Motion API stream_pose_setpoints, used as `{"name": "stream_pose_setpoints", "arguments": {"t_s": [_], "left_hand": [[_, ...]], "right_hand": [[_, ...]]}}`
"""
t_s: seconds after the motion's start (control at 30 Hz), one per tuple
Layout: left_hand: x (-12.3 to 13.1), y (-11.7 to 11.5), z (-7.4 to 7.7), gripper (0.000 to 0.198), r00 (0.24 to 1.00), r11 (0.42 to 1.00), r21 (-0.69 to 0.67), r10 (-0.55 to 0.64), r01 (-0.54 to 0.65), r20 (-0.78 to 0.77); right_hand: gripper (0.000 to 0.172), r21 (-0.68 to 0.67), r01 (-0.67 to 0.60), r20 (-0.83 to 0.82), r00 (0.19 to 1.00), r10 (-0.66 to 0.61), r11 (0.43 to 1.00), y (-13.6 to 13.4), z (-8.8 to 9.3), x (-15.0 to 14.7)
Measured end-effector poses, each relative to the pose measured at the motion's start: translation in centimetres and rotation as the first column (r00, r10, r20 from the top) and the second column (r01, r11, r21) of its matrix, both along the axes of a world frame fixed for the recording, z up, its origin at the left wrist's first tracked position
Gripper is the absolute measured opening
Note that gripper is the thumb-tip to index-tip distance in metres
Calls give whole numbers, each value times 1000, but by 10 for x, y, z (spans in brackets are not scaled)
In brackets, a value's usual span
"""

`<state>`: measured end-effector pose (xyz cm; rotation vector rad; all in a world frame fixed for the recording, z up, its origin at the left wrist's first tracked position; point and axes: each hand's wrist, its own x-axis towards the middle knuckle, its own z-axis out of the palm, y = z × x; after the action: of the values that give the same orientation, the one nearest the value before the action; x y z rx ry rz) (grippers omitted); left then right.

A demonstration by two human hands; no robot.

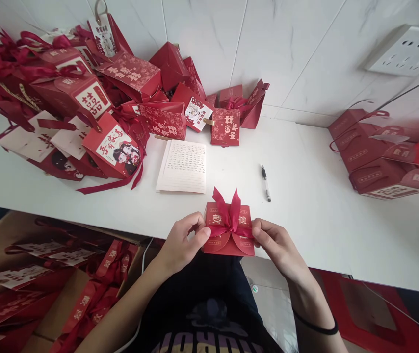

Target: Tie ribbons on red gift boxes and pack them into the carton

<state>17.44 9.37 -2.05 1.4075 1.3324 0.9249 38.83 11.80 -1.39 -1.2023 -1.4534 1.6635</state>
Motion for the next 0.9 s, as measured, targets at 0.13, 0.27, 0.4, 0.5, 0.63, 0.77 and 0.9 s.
{"name": "stream_pose_setpoints", "arguments": {"t_s": [0.13, 0.27, 0.4, 0.5, 0.63, 0.77, 0.9], "left_hand": [[5, 0, 3, 33, 992, 996, 56, 76, -71, -99], [7, 1, -1, 35, 996, 998, 38, 58, -55, -70], [4, 0, -5, 35, 999, 1000, 10, 26, -26, -18], [3, 0, -5, 34, 1000, 999, 28, 22, -22, -10], [5, 0, -6, 33, 999, 998, 50, 25, -24, -21], [7, 1, -9, 33, 999, 996, 77, 39, -38, -8], [6, 2, -10, 33, 999, 997, 73, 37, -37, -3]], "right_hand": [[45, 43, 12, 95, 995, -16, 999, -3, 5, -4], [46, 5, 40, 28, 999, -41, 999, -4, 2, -6], [44, -42, 37, -90, 995, -41, 998, -2, -6, -5], [43, -84, 47, -162, 985, -60, 995, -1, -11, -5], [44, -138, 77, -201, 974, -104, 987, -2, -14, -6], [47, -199, 102, -239, 960, -149, 975, -2, -13, -9], [49, -223, 102, -264, 951, -161, 969, -2, -15, -10]]}}
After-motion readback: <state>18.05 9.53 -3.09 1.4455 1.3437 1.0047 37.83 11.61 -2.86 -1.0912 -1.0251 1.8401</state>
